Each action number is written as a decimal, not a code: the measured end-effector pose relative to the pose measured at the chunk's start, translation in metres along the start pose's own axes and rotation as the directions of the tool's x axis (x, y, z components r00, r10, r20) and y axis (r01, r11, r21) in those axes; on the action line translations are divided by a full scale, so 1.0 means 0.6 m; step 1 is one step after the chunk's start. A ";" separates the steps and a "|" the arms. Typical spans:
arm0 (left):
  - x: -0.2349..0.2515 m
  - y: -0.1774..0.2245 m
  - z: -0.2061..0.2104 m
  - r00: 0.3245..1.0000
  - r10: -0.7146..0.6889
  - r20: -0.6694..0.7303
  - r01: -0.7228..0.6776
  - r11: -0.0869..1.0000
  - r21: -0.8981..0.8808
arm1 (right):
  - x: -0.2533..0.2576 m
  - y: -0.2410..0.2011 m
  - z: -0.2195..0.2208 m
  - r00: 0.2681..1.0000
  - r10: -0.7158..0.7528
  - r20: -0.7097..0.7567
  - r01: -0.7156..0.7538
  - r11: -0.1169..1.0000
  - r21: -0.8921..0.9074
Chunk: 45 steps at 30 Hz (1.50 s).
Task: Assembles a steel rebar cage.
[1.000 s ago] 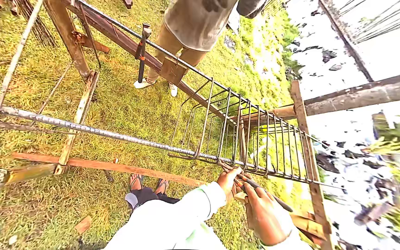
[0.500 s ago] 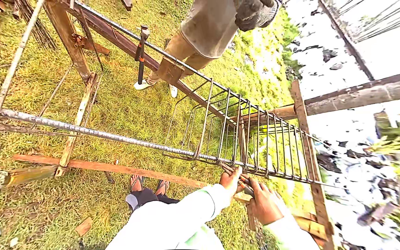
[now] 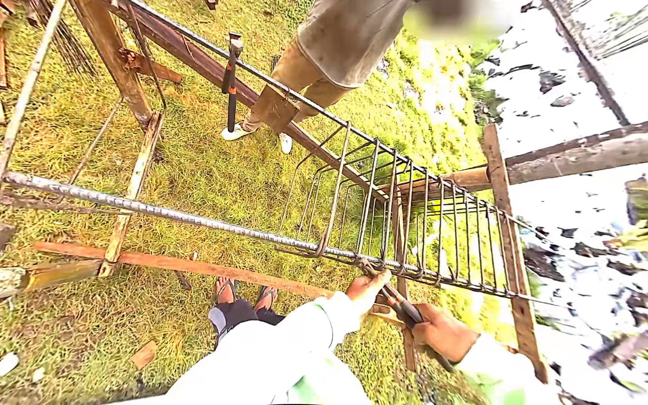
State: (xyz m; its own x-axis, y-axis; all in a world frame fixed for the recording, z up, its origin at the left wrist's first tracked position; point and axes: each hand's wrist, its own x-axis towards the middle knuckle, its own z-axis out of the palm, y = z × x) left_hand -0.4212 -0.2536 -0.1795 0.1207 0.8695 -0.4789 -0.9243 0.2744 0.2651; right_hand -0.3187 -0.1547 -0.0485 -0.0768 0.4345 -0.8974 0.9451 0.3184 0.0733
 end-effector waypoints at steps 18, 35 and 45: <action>0.038 -0.017 -0.010 0.989 -0.128 -0.078 0.100 0.950 -0.296 | 0.065 0.022 0.157 0.979 -0.184 -0.084 0.179 0.600 0.779; 0.027 0.009 0.081 0.929 -0.196 -0.313 0.026 0.880 -0.475 | -0.042 -0.021 0.114 0.905 0.007 -0.426 -0.131 0.956 -0.263; 0.021 -0.017 0.037 0.948 -0.110 -0.300 0.000 0.938 -0.346 | 0.034 0.055 0.157 0.929 -0.370 0.024 0.159 0.457 0.875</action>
State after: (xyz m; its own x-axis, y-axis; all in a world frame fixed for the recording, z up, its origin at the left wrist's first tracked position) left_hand -0.4024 -0.2362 -0.1700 0.1080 0.6704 -0.7341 -0.9925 0.1154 -0.0405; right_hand -0.2592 -0.2146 -0.1055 -0.4130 0.2651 -0.8713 0.6980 -0.5224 -0.4898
